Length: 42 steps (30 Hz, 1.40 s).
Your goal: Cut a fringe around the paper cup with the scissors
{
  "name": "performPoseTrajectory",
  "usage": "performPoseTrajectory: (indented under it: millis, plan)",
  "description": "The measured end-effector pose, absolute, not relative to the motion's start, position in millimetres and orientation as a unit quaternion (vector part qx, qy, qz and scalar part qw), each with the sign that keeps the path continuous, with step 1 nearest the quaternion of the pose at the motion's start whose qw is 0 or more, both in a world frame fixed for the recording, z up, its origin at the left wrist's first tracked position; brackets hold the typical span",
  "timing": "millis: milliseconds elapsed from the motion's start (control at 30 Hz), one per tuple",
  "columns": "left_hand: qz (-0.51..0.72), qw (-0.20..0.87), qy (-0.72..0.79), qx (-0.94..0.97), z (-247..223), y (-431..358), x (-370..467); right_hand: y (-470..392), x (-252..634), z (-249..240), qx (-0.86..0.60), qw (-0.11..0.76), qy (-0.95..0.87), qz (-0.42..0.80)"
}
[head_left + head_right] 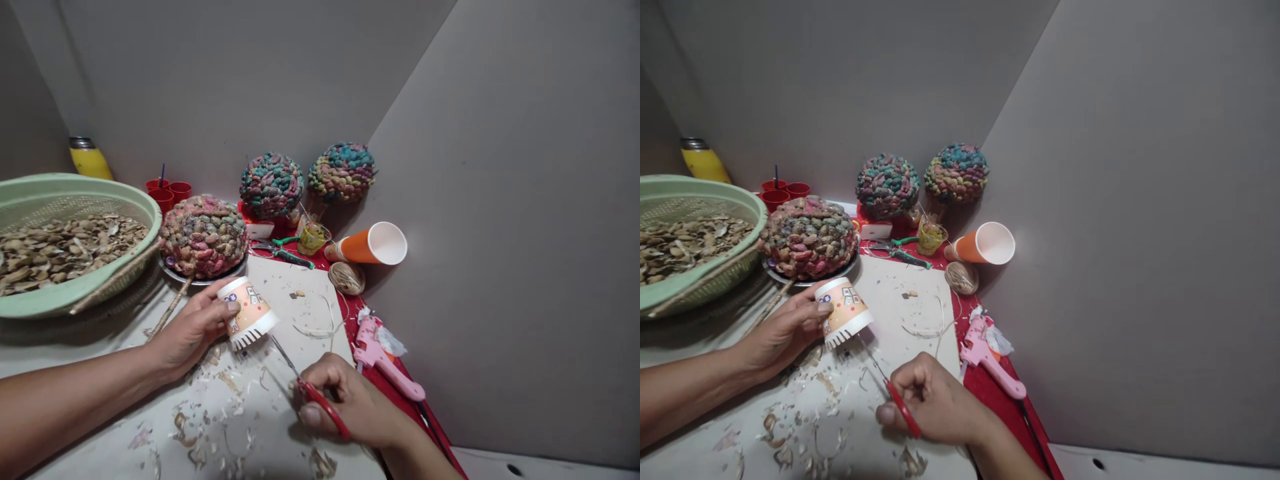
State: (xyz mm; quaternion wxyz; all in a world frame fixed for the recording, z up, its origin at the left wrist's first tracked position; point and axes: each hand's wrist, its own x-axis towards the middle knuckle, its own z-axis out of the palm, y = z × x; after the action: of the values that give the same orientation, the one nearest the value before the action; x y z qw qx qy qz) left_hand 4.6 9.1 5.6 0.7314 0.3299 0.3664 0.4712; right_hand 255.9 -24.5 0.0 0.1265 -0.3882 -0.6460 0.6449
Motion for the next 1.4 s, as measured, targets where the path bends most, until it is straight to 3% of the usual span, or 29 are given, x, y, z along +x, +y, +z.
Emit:
performPoseTrajectory:
  millis: [233,1400]
  plan:
    - [0.468,0.735,0.375,0.316,6.6,8.4,4.4,-25.6,252.7,0.0,-0.425,0.1,-0.645,0.627]
    - [0.44,0.759,0.353,0.326,4.8,7.0,3.7,-24.4,252.1,-6.9,-0.416,0.126,-0.599,0.673]
